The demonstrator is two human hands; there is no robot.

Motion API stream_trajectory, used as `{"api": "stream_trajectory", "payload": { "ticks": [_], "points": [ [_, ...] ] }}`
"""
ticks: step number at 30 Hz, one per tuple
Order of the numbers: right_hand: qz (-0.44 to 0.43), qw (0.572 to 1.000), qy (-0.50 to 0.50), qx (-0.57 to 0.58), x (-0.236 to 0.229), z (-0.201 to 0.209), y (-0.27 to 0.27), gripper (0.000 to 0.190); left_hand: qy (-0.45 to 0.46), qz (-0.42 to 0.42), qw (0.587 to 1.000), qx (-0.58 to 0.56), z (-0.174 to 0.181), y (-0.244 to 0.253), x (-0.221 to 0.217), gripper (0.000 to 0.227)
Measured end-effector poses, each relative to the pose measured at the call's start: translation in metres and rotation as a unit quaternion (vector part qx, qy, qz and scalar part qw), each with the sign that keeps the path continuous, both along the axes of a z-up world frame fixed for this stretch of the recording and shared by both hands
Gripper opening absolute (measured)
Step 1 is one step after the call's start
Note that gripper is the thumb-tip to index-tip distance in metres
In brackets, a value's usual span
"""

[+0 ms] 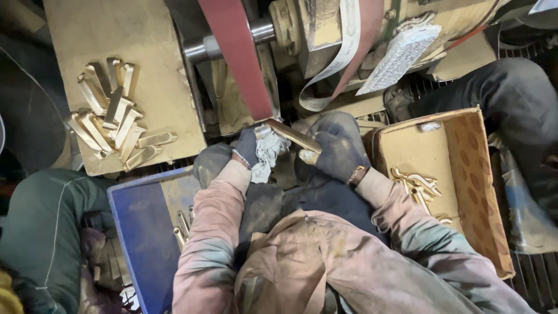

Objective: The person sits on the floor and uses a belt sander to smooth the edges of small brass-colored metal parts. They hold each part with a cloth, press it against the moving belt, rotate it to sand different sides, and place finished pieces into a nearby cardboard box.

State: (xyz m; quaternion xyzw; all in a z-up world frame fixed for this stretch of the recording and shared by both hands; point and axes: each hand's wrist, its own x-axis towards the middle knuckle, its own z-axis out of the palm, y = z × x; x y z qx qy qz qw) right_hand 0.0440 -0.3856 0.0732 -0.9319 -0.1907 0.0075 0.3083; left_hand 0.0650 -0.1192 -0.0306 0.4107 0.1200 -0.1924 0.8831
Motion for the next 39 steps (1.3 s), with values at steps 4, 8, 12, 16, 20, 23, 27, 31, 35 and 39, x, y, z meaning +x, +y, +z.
{"api": "stream_trajectory", "payload": {
  "ticks": [4,8,12,16,20,23,27,31,35,39],
  "points": [
    [0.003,1.000,0.006,0.012,0.014,-0.004,0.013,0.053,-0.044,0.027,0.997,0.064,-0.028,0.002,0.004,0.027],
    [0.000,0.999,0.024,-0.025,0.022,0.004,0.023,0.054,-0.079,0.046,0.989,0.118,-0.060,0.007,0.004,0.026],
    [0.000,0.998,0.047,-0.032,0.028,0.013,0.032,0.053,-0.126,0.047,0.975,0.180,-0.084,0.008,0.002,0.024],
    [-0.019,0.995,0.085,-0.047,0.034,0.010,0.043,0.057,-0.104,0.054,0.985,0.125,-0.090,0.010,0.003,0.019],
    [-0.021,0.996,0.081,-0.043,0.039,0.000,0.051,0.060,-0.042,0.086,0.994,0.054,-0.089,0.009,0.004,0.018],
    [-0.029,0.992,0.117,-0.046,0.045,-0.011,0.058,0.062,-0.039,0.087,0.994,0.056,-0.089,0.011,0.003,0.017],
    [0.007,0.994,0.098,-0.049,0.053,-0.022,0.067,0.059,-0.026,0.094,0.994,0.043,-0.096,0.017,0.005,0.016],
    [0.098,0.992,-0.017,-0.077,0.059,-0.025,0.073,0.058,0.002,0.108,0.994,0.012,-0.108,0.020,0.003,0.016],
    [0.007,0.995,0.094,-0.029,0.064,-0.030,0.079,0.063,0.042,0.128,0.990,-0.037,-0.121,0.028,0.004,0.017],
    [-0.011,0.996,0.086,0.003,0.069,-0.037,0.086,0.055,0.116,0.144,0.972,-0.142,-0.120,0.032,0.011,0.018]
  ]
}}
